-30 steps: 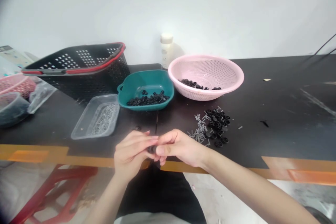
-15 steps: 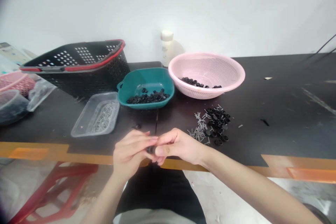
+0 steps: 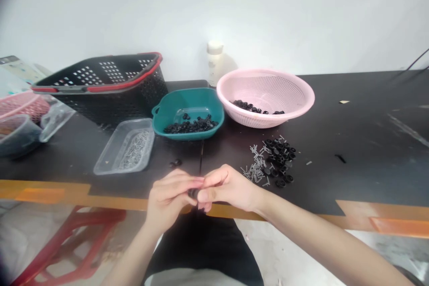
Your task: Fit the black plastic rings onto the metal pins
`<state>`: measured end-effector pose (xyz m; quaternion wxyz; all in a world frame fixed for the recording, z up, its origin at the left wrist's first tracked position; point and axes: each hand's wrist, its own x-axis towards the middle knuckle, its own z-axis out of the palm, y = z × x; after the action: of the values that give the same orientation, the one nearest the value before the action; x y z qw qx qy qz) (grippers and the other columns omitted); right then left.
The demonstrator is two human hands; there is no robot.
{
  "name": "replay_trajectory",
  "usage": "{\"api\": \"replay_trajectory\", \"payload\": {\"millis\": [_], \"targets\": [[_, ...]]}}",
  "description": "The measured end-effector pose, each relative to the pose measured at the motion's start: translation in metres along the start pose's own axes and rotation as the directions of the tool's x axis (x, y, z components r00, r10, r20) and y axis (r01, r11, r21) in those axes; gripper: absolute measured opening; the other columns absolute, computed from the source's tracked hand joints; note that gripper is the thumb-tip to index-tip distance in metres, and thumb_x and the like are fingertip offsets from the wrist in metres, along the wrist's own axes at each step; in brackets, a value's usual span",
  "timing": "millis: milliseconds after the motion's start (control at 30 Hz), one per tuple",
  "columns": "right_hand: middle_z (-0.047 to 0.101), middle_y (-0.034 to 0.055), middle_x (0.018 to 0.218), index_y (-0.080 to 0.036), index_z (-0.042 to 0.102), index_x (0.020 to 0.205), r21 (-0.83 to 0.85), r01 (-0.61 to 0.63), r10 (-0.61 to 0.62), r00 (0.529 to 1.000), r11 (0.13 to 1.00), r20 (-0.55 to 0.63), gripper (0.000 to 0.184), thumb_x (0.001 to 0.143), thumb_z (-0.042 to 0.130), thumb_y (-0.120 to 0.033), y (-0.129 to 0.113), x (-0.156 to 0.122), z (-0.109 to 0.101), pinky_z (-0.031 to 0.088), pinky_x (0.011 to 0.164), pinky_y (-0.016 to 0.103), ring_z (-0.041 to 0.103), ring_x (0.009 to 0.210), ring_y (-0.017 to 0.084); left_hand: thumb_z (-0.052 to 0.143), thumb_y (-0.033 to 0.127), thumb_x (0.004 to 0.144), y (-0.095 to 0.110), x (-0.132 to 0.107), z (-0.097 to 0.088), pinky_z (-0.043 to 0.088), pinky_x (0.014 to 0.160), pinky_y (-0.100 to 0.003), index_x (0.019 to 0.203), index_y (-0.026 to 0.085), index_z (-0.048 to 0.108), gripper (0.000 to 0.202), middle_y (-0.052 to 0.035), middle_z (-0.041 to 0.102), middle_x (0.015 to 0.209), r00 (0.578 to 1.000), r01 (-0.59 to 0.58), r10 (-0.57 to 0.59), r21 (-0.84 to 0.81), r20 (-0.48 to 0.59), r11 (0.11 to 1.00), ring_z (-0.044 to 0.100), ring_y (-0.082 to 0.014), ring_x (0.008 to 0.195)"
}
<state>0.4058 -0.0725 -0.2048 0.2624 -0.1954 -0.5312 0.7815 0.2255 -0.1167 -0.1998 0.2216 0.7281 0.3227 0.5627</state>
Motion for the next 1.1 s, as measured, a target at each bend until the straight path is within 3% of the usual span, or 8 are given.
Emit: {"api": "replay_trajectory", "payload": {"millis": [267, 400, 900, 1100], "targets": [[0.071, 0.0025, 0.068, -0.015, 0.078, 0.072, 0.084, -0.056, 0.057, 0.998, 0.995, -0.013, 0.023, 0.077, 0.077, -0.037, -0.004, 0.003, 0.003, 0.054, 0.063, 0.020, 0.065, 0.062, 0.009, 0.065, 0.023, 0.087, -0.001, 0.000, 0.001, 0.055, 0.070, -0.026, 0.095, 0.020, 0.075, 0.013, -0.0048, 0.078, 0.091, 0.999, 0.012, -0.007, 0.109, -0.048, 0.994, 0.069, -0.0148, 0.075], [0.070, 0.0013, 0.062, -0.014, 0.077, 0.071, 0.164, -0.091, 0.092, 0.996, 0.982, 0.007, 0.028, 0.070, 0.082, -0.041, -0.006, 0.002, 0.002, 0.053, 0.057, 0.018, 0.062, 0.053, 0.007, 0.065, 0.020, 0.087, 0.001, 0.002, 0.004, 0.054, 0.072, -0.027, 0.098, 0.021, 0.074, 0.014, -0.0046, 0.078, 0.094, 0.998, -0.013, 0.019, 0.117, -0.055, 0.993, 0.069, -0.0149, 0.077], [0.074, 0.0027, 0.067, -0.014, 0.078, 0.076, 0.105, -0.199, 0.195, 0.980, 0.974, 0.047, 0.020, 0.070, 0.083, -0.033, -0.020, -0.003, -0.003, 0.057, 0.062, 0.019, 0.069, 0.060, 0.010, 0.070, 0.021, 0.083, 0.006, 0.007, -0.003, 0.055, 0.072, -0.027, 0.100, 0.020, 0.074, 0.017, -0.0060, 0.078, 0.095, 0.998, -0.063, 0.059, 0.110, 0.031, 0.992, 0.069, -0.0152, 0.077], [0.072, 0.0030, 0.071, -0.013, 0.078, 0.076, -0.052, -0.101, 0.103, 0.994, 0.994, 0.046, 0.018, 0.074, 0.079, -0.031, -0.024, -0.005, -0.006, 0.056, 0.066, 0.024, 0.066, 0.065, 0.012, 0.071, 0.019, 0.082, 0.010, 0.010, -0.006, 0.055, 0.073, -0.027, 0.103, 0.022, 0.074, 0.021, -0.0059, 0.078, 0.098, 0.995, -0.058, 0.048, 0.111, 0.088, 0.992, 0.070, -0.0158, 0.079]]}}
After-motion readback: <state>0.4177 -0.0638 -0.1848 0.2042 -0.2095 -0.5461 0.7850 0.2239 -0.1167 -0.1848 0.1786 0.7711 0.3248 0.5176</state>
